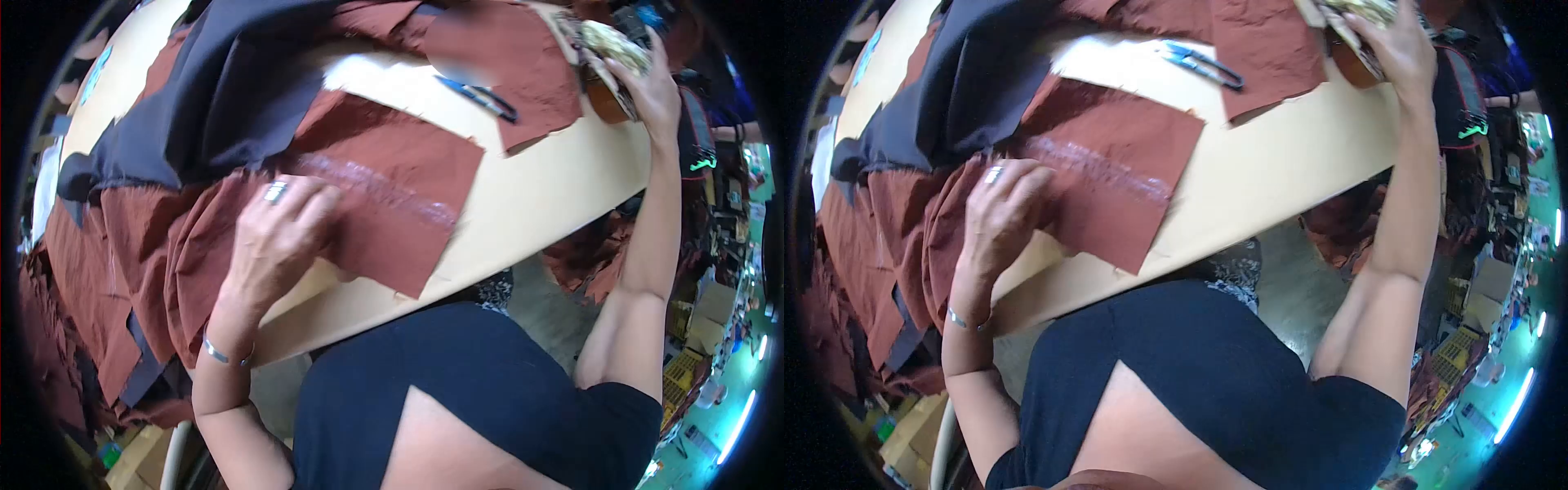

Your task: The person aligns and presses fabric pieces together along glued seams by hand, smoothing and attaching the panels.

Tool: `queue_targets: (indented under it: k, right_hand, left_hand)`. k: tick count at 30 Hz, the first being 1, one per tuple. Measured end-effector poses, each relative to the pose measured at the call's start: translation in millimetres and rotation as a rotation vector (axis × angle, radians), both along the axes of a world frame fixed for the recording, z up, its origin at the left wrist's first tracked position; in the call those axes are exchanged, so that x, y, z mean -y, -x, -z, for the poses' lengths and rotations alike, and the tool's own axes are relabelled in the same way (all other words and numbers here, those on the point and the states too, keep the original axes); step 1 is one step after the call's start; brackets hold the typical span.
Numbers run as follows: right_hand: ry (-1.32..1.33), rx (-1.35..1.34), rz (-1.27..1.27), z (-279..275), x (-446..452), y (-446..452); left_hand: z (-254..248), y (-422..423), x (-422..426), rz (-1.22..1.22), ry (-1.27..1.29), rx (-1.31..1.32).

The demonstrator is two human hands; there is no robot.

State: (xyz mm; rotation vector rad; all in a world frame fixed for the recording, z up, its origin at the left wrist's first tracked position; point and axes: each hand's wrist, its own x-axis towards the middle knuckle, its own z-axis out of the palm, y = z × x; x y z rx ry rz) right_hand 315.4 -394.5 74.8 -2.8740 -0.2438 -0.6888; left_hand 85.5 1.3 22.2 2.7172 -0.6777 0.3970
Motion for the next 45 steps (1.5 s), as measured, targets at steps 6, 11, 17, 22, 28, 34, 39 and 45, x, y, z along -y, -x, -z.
queue_targets:
  k: [6,11,17,22,28,34,39,45]
  right_hand:
    - [0.300,0.527,0.016,17.3,-10.7,20.2]
    - [-0.193,-0.009,-0.627,31.3,-124.5,85.4]
    - [-0.036,-0.163,-0.766,82.3,-188.8,109.1]
    - [-0.141,-0.159,-0.833,88.9,-193.0,109.0]
    - [-0.209,-0.017,-0.897,103.1,-197.1,110.1]
    - [-0.246,-0.011,-0.907,110.0,-195.0,104.1]
    - [-0.278,-0.034,-0.904,108.4,-194.5,105.0]
    - [-0.284,-0.021,-0.909,109.1,-195.2,104.8]
  left_hand:
    - [11.9,15.5,8.2,0.085,-0.006,-0.126]
    - [1.5,-5.4,5.3,0.035,0.001,-0.116]
    - [11.8,-3.7,5.8,-0.068,0.032,-0.267]
    - [4.2,-0.1,6.0,0.007,0.083,-0.372]
    - [19.2,-39.3,19.7,0.162,0.020,-0.171]
    - [13.7,-55.7,21.6,0.177,0.013,-0.346]
    - [10.6,-61.2,22.1,0.214,0.059,-0.402]
    - [10.1,-62.5,19.8,0.248,0.025,-0.425]
